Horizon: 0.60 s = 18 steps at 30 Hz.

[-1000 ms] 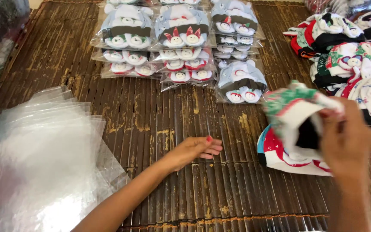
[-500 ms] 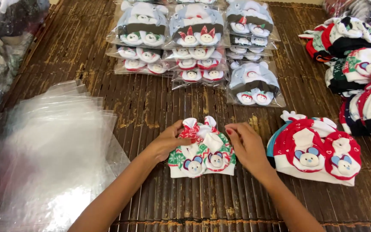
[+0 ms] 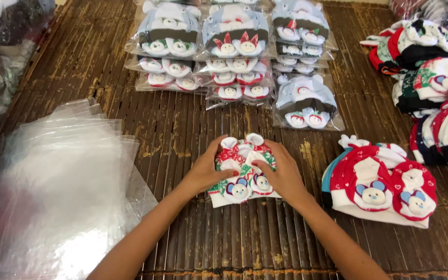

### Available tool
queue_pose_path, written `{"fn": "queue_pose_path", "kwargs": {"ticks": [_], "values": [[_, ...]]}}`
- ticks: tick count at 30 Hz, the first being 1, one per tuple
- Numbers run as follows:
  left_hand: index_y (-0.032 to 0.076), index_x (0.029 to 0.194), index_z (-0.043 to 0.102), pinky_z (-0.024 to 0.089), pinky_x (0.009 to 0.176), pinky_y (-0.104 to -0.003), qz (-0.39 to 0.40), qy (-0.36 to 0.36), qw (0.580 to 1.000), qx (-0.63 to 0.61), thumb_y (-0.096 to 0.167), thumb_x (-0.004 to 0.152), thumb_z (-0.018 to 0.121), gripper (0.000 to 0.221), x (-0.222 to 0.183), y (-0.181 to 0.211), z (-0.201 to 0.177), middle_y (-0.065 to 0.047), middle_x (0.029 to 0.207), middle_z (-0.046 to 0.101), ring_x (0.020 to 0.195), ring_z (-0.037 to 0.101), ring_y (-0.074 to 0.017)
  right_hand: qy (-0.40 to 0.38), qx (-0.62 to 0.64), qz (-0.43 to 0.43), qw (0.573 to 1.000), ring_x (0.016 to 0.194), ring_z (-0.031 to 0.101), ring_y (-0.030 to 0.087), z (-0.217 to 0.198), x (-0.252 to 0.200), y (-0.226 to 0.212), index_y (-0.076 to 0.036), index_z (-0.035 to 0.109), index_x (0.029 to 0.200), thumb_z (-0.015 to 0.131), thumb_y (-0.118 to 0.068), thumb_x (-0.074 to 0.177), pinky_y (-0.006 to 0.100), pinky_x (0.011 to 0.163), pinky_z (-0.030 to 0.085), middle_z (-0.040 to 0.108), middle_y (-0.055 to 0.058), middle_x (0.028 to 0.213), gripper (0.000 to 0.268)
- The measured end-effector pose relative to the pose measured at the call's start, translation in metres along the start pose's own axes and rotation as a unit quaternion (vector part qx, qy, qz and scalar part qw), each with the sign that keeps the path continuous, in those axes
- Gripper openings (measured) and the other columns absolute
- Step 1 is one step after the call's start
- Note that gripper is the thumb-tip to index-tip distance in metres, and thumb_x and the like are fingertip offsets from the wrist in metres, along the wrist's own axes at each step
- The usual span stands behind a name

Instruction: Packaging baby hats and socks into clear plastic bags

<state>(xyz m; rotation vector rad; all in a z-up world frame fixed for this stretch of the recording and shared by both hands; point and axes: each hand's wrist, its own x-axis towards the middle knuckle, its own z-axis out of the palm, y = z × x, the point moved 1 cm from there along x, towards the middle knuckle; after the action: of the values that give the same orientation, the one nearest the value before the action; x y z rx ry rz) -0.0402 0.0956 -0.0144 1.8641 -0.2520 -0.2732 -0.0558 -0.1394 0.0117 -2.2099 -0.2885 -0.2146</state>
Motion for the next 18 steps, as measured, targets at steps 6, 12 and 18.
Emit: {"fn": "queue_pose_path", "kwargs": {"ticks": [6, 12, 18], "values": [[0.009, 0.161, 0.027, 0.04, 0.112, -0.062, 0.05, 0.08, 0.995, 0.013, 0.011, 0.081, 0.082, 0.097, -0.009, 0.034, 0.001, -0.036, 0.151, 0.041, 0.136, 0.044, -0.0572, 0.027, -0.054, -0.095, 0.994, 0.094, 0.063, 0.035, -0.007, -0.012, 0.01, -0.007, 0.064, 0.118, 0.081, -0.023, 0.086, 0.047, 0.087, 0.048, 0.062, 0.013, 0.103, 0.041], [-0.001, 0.158, 0.027, 0.04, 0.111, -0.062, 0.104, 0.126, 0.986, 0.018, 0.008, 0.085, 0.079, 0.089, -0.007, 0.019, 0.011, -0.037, 0.147, 0.04, 0.134, 0.045, -0.0577, -0.103, -0.116, -0.093, 0.984, 0.109, 0.069, 0.031, -0.008, -0.031, 0.006, -0.014, 0.066, 0.134, 0.058, -0.007, 0.095, 0.044, 0.092, 0.05, 0.072, 0.011, 0.122, 0.04], [-0.001, 0.155, 0.033, 0.045, 0.108, -0.059, 0.113, 0.151, 0.981, -0.04, 0.009, 0.096, 0.068, 0.069, -0.005, 0.006, 0.012, -0.033, 0.145, 0.045, 0.131, 0.049, -0.0554, 0.1, -0.108, -0.157, 0.977, 0.124, 0.062, 0.04, -0.046, -0.031, -0.026, -0.007, 0.066, 0.135, 0.053, 0.002, 0.1, 0.049, 0.102, 0.05, 0.065, 0.019, 0.138, 0.038]]}}
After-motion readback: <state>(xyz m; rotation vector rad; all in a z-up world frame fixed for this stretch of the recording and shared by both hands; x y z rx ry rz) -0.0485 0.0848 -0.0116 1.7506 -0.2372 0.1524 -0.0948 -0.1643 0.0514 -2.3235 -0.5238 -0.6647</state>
